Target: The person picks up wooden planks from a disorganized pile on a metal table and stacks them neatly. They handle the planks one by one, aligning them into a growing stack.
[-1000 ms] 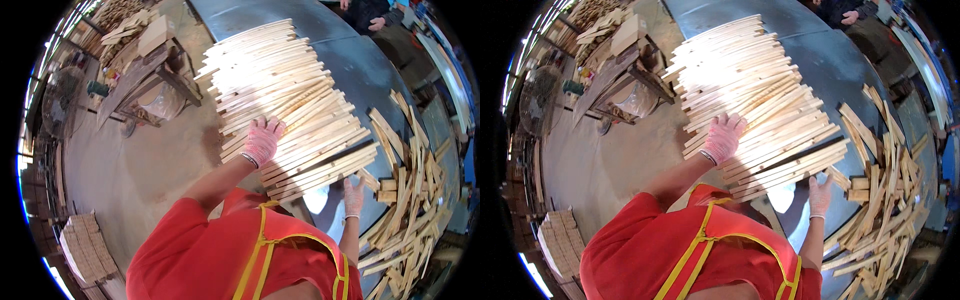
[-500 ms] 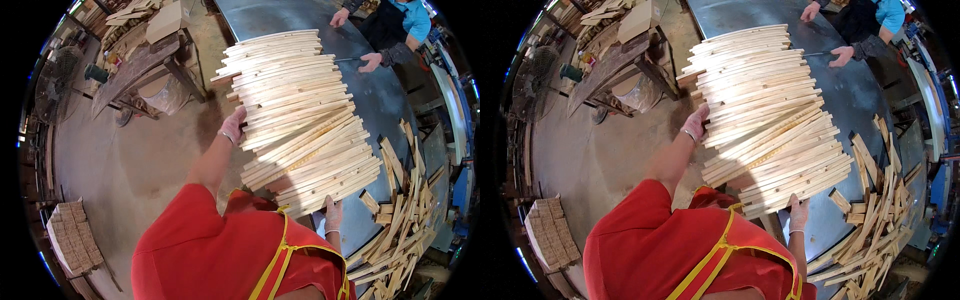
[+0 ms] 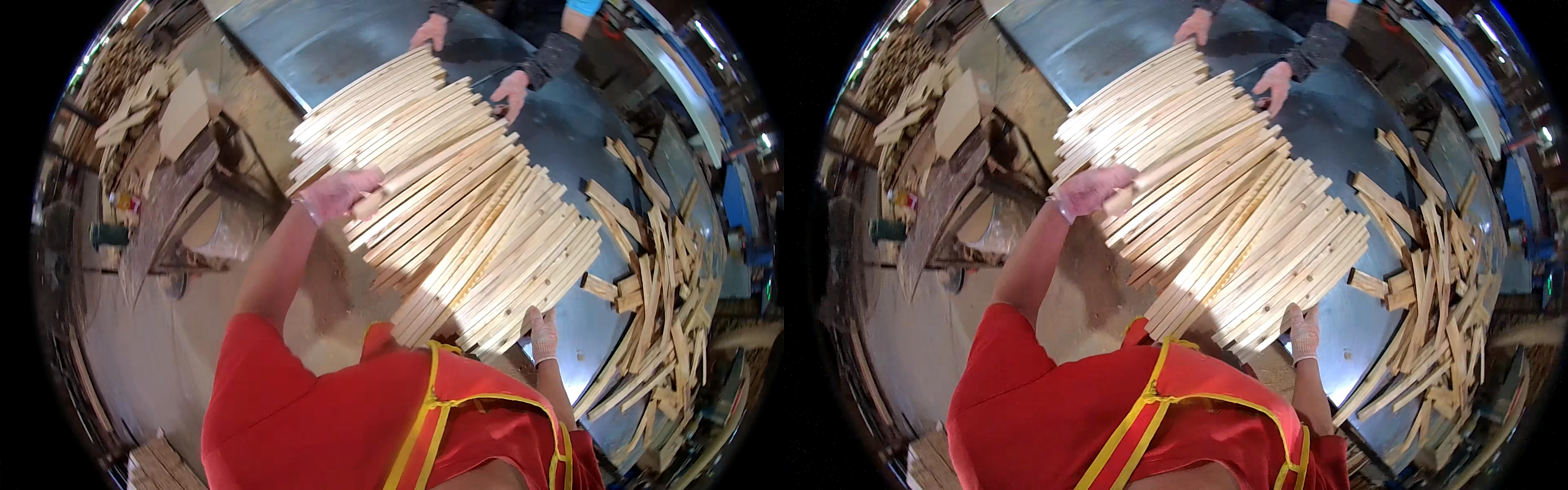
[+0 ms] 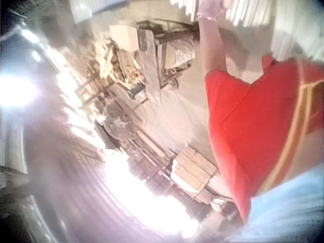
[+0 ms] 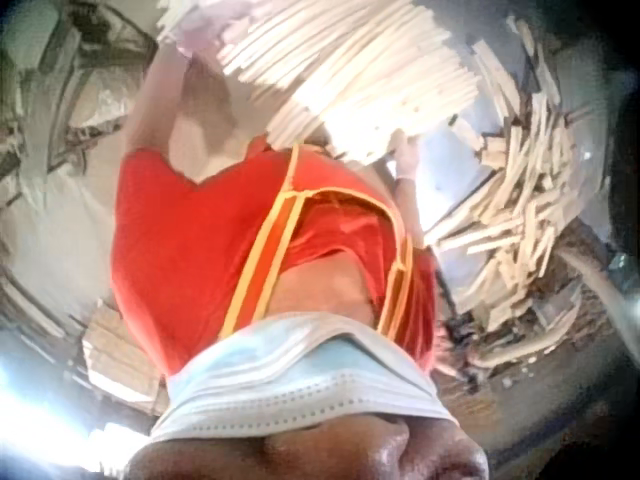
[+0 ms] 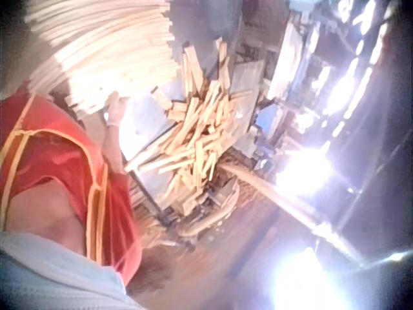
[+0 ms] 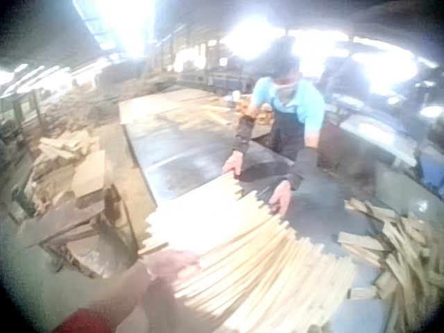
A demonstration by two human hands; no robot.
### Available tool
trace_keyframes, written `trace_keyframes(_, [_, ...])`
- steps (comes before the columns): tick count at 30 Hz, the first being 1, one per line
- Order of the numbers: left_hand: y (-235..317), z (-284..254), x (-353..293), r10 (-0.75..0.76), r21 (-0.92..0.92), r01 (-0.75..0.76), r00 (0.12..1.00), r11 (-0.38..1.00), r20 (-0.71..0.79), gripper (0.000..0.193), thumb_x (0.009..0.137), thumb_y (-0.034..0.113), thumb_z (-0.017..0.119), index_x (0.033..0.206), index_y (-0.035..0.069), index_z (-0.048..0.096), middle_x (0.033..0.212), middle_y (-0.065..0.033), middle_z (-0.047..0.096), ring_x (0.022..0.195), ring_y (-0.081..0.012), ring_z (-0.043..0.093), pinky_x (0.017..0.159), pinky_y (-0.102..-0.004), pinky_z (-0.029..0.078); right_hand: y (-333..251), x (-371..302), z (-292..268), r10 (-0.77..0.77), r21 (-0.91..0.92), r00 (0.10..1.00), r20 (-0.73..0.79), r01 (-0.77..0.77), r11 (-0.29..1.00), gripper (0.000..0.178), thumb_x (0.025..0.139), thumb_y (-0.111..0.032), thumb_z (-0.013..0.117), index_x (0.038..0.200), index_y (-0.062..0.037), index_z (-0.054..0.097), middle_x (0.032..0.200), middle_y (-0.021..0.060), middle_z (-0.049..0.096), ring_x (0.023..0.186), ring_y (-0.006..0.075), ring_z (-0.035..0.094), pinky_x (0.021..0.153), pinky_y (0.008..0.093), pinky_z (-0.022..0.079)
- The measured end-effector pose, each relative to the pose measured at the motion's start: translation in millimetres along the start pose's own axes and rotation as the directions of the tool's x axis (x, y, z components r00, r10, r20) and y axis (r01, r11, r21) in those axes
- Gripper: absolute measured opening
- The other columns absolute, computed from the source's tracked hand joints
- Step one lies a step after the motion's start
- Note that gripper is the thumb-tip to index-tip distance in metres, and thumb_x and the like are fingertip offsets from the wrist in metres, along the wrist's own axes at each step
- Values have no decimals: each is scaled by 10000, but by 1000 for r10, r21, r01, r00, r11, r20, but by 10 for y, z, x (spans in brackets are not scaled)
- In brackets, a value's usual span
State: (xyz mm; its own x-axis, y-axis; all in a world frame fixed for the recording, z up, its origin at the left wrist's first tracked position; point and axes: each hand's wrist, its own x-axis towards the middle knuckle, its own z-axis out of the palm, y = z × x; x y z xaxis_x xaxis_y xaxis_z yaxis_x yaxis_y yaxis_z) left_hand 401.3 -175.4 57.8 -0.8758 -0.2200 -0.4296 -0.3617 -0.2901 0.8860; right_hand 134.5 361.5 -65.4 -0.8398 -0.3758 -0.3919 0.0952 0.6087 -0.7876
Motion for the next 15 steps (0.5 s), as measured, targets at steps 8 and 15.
trace_keyframes(8, [-410, 336, 88, 67, 769, -39, 998, 638, -5, 451, 940, 237, 672, 1325, 15, 598, 830, -84, 689, 726, -185, 675, 691, -355, 579, -70, -17, -65, 66, 10, 986, 150, -68, 998, 997, 956, -426, 772, 1666, 7, 223, 1468, 234, 624, 1336, 305, 605, 1133, 369, 456])
trace_keyframes(15, [-554, 1701, 49, -244, 808, 322, 943, 493, -227, 486, 915, 315, 797, 1296, 94, 589, 953, -96, 692, 901, -253, 712, 1008, -421, 544, -331, -38, -172, 82, 71, 917, 390, -119, 990, 1066, 901, -455, 840, 1575, 80, 210, 1289, 187, 688, 1126, 267, 672, 991, 367, 535])
